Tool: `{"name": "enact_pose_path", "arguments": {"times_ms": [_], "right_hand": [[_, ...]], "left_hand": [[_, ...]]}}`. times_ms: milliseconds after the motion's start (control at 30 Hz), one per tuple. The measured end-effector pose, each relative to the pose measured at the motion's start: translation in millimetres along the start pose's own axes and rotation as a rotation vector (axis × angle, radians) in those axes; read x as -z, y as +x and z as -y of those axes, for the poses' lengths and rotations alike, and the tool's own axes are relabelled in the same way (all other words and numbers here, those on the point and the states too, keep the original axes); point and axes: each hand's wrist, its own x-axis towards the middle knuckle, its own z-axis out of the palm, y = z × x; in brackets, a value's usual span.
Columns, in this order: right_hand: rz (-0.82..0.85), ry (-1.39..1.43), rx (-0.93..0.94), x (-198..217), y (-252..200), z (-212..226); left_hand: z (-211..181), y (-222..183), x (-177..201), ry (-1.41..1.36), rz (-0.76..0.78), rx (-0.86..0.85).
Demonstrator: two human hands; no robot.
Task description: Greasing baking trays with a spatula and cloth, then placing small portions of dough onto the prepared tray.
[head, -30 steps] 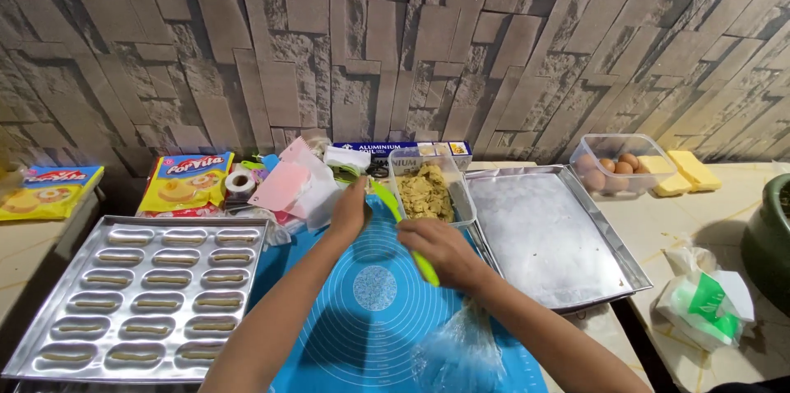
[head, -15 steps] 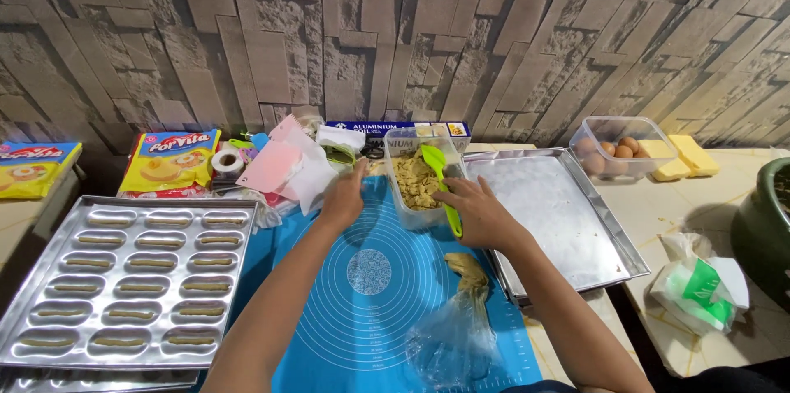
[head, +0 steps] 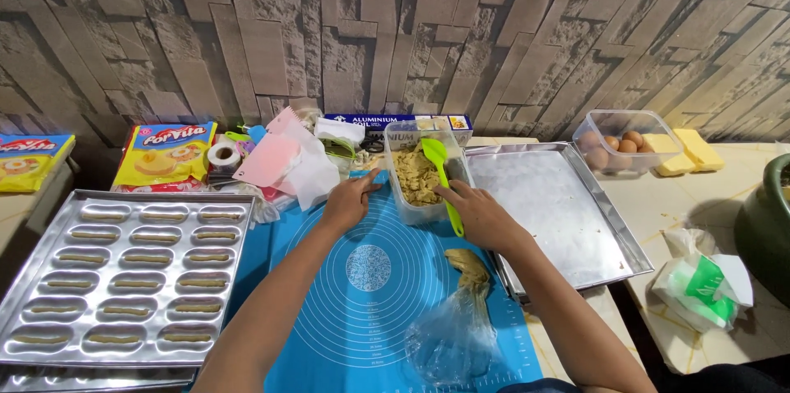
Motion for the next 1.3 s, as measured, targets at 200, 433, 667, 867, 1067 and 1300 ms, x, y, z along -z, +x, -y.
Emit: {"name": "enact_pose_path", "arguments": {"times_ms": [200, 433, 667, 867, 1067, 1300], "right_hand": [[-0.017, 0.043, -0.001, -4, -1, -7], [-0.060, 0.050, -0.001, -7, 4, -6], [-0.097, -0.030, -0.001, -24, 11, -18], [-0.126, -0.049, -0.007, -20, 5, -11], [-0.160, -0.142, -0.022, -19, 8, -13], [-0.199, -0.099, 0.005, -11, 1, -16]], "left_hand": [[-35, -24, 22, -0.113, 0.015, -0.049], [-23, 0, 2, -0.190, -0.109, 0.076], [11, 29, -48, -0.066, -0.133, 0.153], [-6, 38, -12, -0.139, -0.261, 0.095], [-15, 39, -3, 0.154, -0.193, 0.039], [-38, -4, 21, 0.300, -0.234, -0.219]]}}
